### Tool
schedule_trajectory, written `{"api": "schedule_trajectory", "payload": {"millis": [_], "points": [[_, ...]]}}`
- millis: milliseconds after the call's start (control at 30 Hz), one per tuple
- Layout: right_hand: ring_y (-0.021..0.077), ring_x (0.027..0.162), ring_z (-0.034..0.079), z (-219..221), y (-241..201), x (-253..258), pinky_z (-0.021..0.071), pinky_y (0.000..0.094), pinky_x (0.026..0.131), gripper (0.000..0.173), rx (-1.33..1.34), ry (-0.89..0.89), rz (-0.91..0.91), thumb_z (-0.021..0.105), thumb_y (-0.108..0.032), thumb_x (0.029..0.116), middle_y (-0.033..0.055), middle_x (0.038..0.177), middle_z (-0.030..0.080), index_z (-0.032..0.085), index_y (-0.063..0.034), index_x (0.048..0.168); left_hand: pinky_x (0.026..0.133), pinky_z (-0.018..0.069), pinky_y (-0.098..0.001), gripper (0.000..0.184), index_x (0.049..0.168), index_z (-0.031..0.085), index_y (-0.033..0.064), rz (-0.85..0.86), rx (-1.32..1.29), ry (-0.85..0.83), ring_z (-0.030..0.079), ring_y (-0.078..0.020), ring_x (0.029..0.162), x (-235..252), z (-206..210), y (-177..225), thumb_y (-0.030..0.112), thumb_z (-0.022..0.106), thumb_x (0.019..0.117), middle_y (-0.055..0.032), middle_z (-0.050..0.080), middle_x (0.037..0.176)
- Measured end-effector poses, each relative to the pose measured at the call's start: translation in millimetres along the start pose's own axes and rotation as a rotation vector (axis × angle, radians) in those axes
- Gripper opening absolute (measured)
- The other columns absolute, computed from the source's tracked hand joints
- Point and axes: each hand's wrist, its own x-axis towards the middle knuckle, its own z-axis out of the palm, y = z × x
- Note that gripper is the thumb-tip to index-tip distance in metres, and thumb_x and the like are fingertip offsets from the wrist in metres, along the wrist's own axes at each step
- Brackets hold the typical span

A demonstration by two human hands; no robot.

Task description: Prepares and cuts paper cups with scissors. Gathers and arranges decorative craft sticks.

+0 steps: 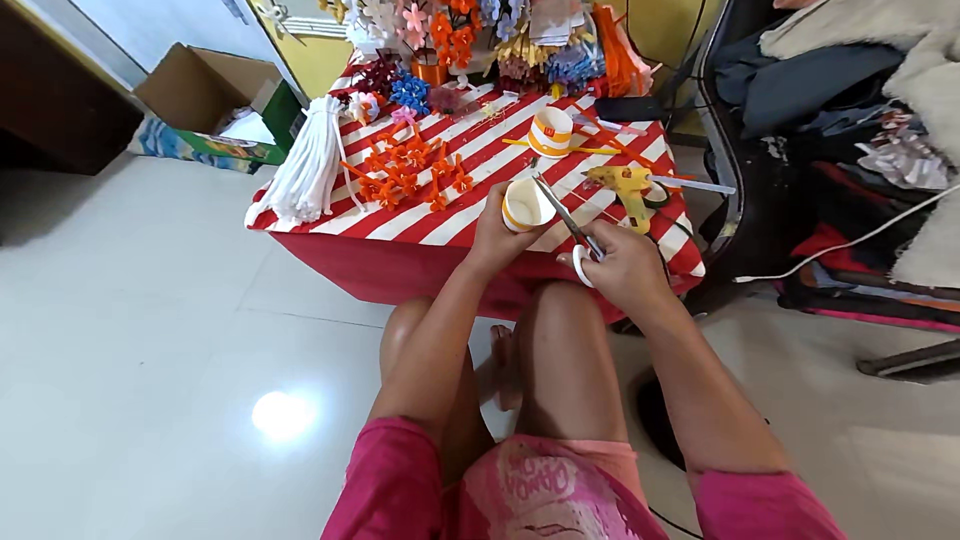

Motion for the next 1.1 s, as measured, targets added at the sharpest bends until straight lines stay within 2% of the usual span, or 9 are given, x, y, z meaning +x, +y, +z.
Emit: {"api": "schedule_trajectory", "payload": {"millis": [67, 167, 300, 333, 433, 533, 800, 967, 1100], "points": [[0.0263, 0.065, 0.059, -0.8, 0.5, -0.5, 0.0481, 0.0487, 0.060, 0.023, -0.004, -0.002, 0.002, 0.082, -0.016, 0.0836, 0.0115, 0.075, 0.063, 0.072, -0.0027, 0.100, 0.095, 0.0571, -0.0377, 0.078, 0.137, 0.037, -0.0003, -0.018, -0.051, 0.037, 0.067, -0.0194, 0.110, -2.4, 1.9, -4.0, 0.004, 0.084, 0.0743, -0.0180, 0.062, 0.122], [0.0261, 0.063, 0.057, -0.6, -0.3, -1.8, 0.0467, 0.0487, 0.059, 0.024, 0.000, -0.001, 0.028, 0.081, -0.017, 0.0848, 0.0113, 0.072, 0.061, 0.071, -0.0023, 0.101, 0.093, 0.0587, -0.0387, 0.072, 0.135, 0.038, -0.0014, 0.015, -0.045, 0.153, 0.066, -0.0208, 0.110, -5.2, 9.7, -6.9, 0.003, 0.080, 0.0773, -0.0188, 0.059, 0.126], [0.0253, 0.062, 0.058, 8.7, -2.9, -4.5, 0.0480, 0.0477, 0.058, 0.024, 0.012, 0.009, 0.033, 0.081, -0.019, 0.0848, 0.0105, 0.072, 0.062, 0.071, -0.0032, 0.100, 0.098, 0.0560, -0.0403, 0.089, 0.150, 0.030, -0.0058, 0.088, 0.155, 0.242, 0.065, -0.0264, 0.115, -4.0, 14.1, -6.0, 0.001, 0.082, 0.0772, -0.0255, 0.057, 0.132], [0.0259, 0.063, 0.058, 11.2, -3.8, -4.7, 0.0487, 0.0481, 0.059, 0.024, 0.014, 0.014, 0.035, 0.081, -0.019, 0.0848, 0.0110, 0.073, 0.063, 0.072, -0.0029, 0.100, 0.099, 0.0555, -0.0404, 0.089, 0.150, 0.033, -0.0053, 0.070, 0.191, 0.260, 0.065, -0.0264, 0.115, -3.9, 14.2, -5.2, 0.003, 0.084, 0.0776, -0.0248, 0.059, 0.129], [0.0265, 0.064, 0.058, 13.1, -6.4, -1.8, 0.0483, 0.0492, 0.059, 0.028, 0.023, 0.018, 0.063, 0.082, -0.022, 0.0837, 0.0106, 0.073, 0.062, 0.071, -0.0030, 0.101, 0.098, 0.0545, -0.0412, 0.067, 0.134, 0.051, -0.0061, 0.044, 0.220, 0.280, 0.066, -0.0269, 0.112, -3.3, 14.1, -6.6, 0.005, 0.084, 0.0760, -0.0232, 0.064, 0.122], [0.0247, 0.061, 0.057, 8.2, -9.6, 4.0, 0.0473, 0.0479, 0.058, 0.026, 0.045, 0.006, 0.084, 0.080, -0.019, 0.0825, 0.0086, 0.071, 0.060, 0.069, -0.0038, 0.102, 0.097, 0.0556, -0.0371, 0.062, 0.129, 0.053, -0.0064, 0.064, 0.143, 0.235, 0.067, -0.0228, 0.109, -2.9, 15.6, -5.7, 0.001, 0.083, 0.0747, -0.0211, 0.065, 0.118], [0.0218, 0.057, 0.052, 3.1, -9.4, 4.6, 0.0431, 0.0448, 0.054, 0.018, 0.015, 0.010, 0.057, 0.078, -0.016, 0.0844, 0.0059, 0.065, 0.055, 0.069, -0.0056, 0.096, 0.097, 0.0563, -0.0343, 0.063, 0.127, 0.052, -0.0096, 0.080, 0.012, 0.166, 0.067, -0.0195, 0.107, 1.2, 12.2, -8.5, 0.001, 0.083, 0.0729, -0.0201, 0.066, 0.116], [0.0194, 0.057, 0.053, -6.4, 0.8, 6.0, 0.0458, 0.0438, 0.055, 0.023, 0.070, -0.087, 0.109, 0.083, -0.020, 0.0853, 0.0051, 0.065, 0.057, 0.069, -0.0067, 0.099, 0.097, 0.0569, -0.0334, 0.066, 0.132, 0.049, -0.0061, -0.120, -0.171, -0.052, 0.068, -0.0146, 0.107, 6.7, -6.3, -1.8, 0.002, 0.081, 0.0752, -0.0134, 0.067, 0.117], [0.0179, 0.055, 0.052, -9.6, 4.8, 7.6, 0.0450, 0.0431, 0.054, 0.027, 0.087, -0.134, 0.117, 0.085, -0.025, 0.0825, 0.0030, 0.063, 0.056, 0.069, -0.0083, 0.096, 0.088, 0.0590, -0.0316, 0.062, 0.132, 0.054, -0.0006, -0.226, -0.134, -0.249, 0.070, -0.0127, 0.097, 5.0, -19.2, 8.9, 0.002, 0.079, 0.0764, -0.0103, 0.070, 0.111]]}}
